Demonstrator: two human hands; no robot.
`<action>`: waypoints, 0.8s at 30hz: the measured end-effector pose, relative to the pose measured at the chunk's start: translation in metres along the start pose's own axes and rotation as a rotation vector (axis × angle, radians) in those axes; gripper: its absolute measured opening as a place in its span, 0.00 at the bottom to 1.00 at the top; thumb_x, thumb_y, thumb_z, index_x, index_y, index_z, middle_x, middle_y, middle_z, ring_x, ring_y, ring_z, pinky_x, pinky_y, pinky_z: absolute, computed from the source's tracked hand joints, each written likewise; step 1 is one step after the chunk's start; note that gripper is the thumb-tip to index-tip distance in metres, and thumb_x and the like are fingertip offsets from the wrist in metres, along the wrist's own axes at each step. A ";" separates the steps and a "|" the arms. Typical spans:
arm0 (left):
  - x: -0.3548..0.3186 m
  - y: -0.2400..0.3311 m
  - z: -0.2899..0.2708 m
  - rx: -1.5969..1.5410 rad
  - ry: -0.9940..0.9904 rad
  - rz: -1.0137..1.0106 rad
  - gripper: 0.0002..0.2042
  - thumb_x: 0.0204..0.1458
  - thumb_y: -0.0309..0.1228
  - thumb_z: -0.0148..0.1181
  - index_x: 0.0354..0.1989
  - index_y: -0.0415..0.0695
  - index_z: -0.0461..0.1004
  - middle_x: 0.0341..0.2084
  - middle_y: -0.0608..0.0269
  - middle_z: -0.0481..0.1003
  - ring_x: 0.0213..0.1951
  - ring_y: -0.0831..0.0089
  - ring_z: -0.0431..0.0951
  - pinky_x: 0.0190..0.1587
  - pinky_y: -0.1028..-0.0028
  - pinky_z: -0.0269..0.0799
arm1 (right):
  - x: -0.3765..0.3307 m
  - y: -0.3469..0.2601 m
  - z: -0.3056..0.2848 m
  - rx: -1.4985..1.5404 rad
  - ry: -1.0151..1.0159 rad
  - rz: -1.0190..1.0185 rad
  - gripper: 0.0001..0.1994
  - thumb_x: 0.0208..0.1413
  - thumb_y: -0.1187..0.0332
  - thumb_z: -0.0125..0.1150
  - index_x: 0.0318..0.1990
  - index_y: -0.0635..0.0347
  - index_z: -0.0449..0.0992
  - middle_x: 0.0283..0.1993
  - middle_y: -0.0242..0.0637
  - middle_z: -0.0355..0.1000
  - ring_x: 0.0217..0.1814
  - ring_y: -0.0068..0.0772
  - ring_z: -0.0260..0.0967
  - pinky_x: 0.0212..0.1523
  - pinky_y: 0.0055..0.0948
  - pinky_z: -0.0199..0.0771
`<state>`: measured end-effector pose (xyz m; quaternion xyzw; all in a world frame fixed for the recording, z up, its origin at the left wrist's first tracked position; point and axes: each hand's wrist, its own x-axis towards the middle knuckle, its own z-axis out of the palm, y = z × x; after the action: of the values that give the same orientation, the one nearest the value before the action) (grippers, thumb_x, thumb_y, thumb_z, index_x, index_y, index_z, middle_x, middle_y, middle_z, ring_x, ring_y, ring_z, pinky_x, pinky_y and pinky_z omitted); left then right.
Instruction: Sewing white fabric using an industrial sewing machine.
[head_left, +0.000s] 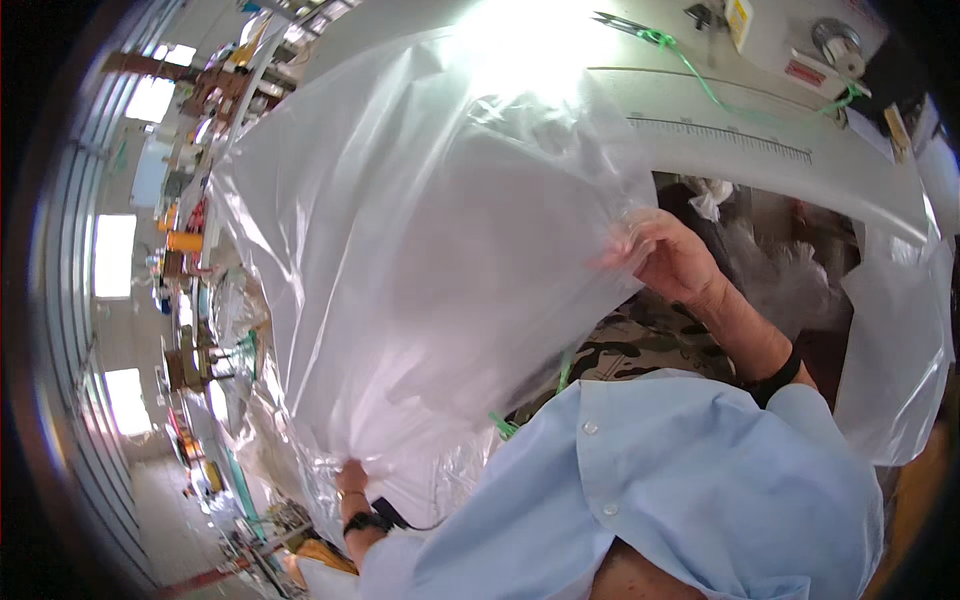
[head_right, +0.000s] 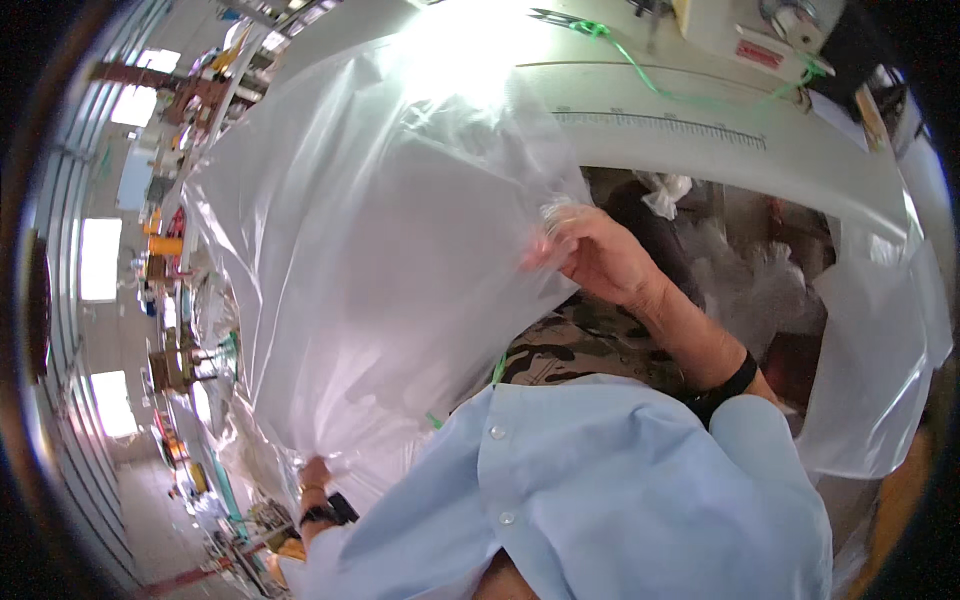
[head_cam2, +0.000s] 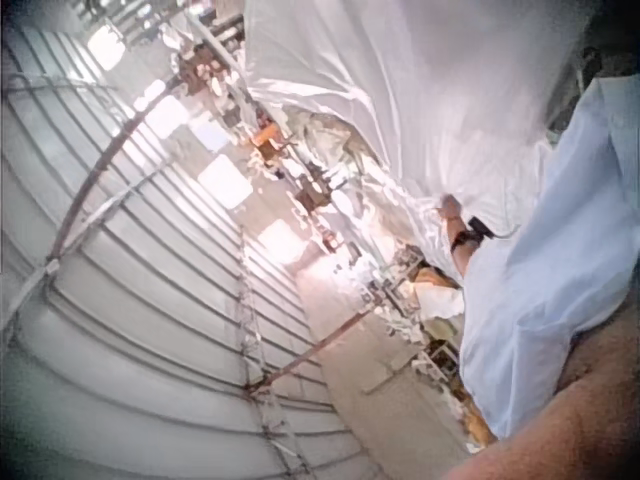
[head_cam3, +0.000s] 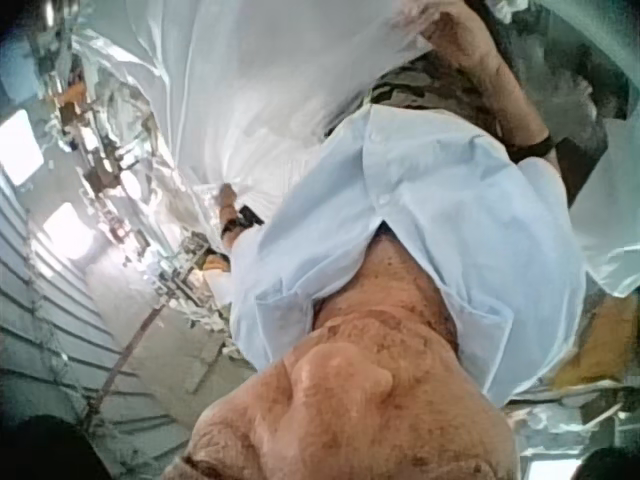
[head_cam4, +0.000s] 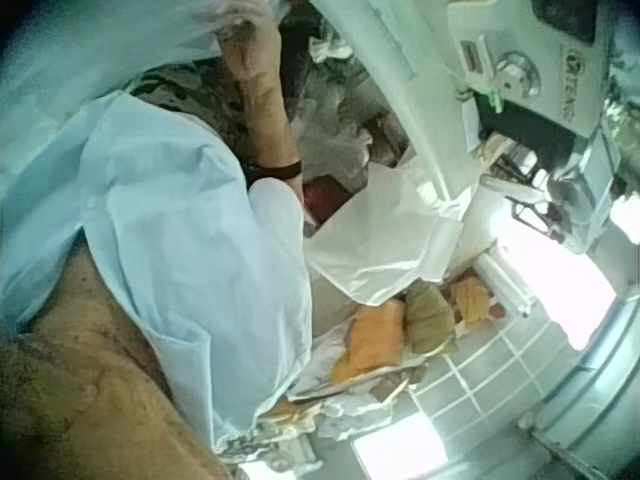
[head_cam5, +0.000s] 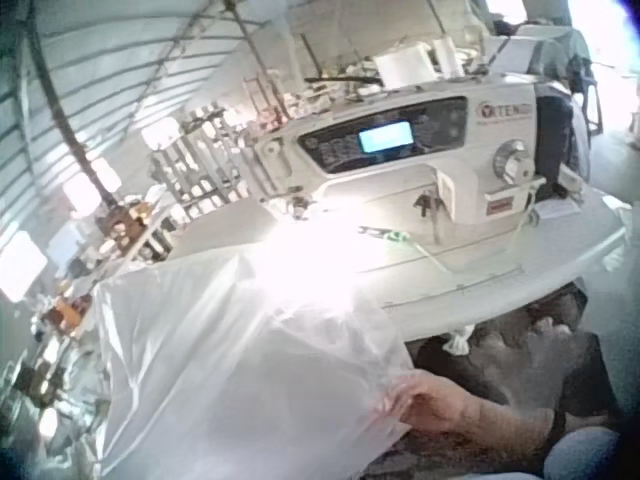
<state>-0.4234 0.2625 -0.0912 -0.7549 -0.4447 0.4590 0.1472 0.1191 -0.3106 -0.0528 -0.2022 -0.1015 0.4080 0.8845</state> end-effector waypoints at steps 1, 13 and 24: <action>-0.013 -0.003 0.013 -0.168 -0.017 0.062 0.18 0.53 0.31 0.53 0.53 0.54 0.77 0.59 0.58 0.71 0.59 0.58 0.71 0.62 0.56 0.65 | 0.000 0.001 -0.008 -0.269 0.003 0.066 0.10 0.56 0.67 0.54 0.38 0.64 0.76 0.37 0.36 0.76 0.41 0.29 0.73 0.53 0.29 0.69; -0.255 0.226 -0.266 -0.657 0.605 0.990 0.10 0.57 0.33 0.57 0.39 0.37 0.77 0.31 0.47 0.78 0.33 0.52 0.79 0.38 0.60 0.74 | -0.006 -0.005 -0.009 -0.876 0.105 0.168 0.10 0.57 0.67 0.55 0.32 0.65 0.77 0.32 0.31 0.75 0.36 0.19 0.71 0.44 0.22 0.73; -0.145 0.372 -0.276 -0.745 1.178 0.647 0.16 0.50 0.34 0.66 0.41 0.40 0.69 0.36 0.55 0.70 0.45 0.53 0.71 0.45 0.57 0.68 | -0.014 -0.028 0.082 -1.729 0.256 -0.422 0.09 0.57 0.66 0.60 0.35 0.61 0.70 0.34 0.43 0.72 0.35 0.40 0.73 0.37 0.32 0.74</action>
<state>-0.0229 -0.0112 -0.0962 -0.9671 -0.1749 -0.1788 -0.0459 0.1009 -0.3148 0.0330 -0.8185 -0.3087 -0.0074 0.4844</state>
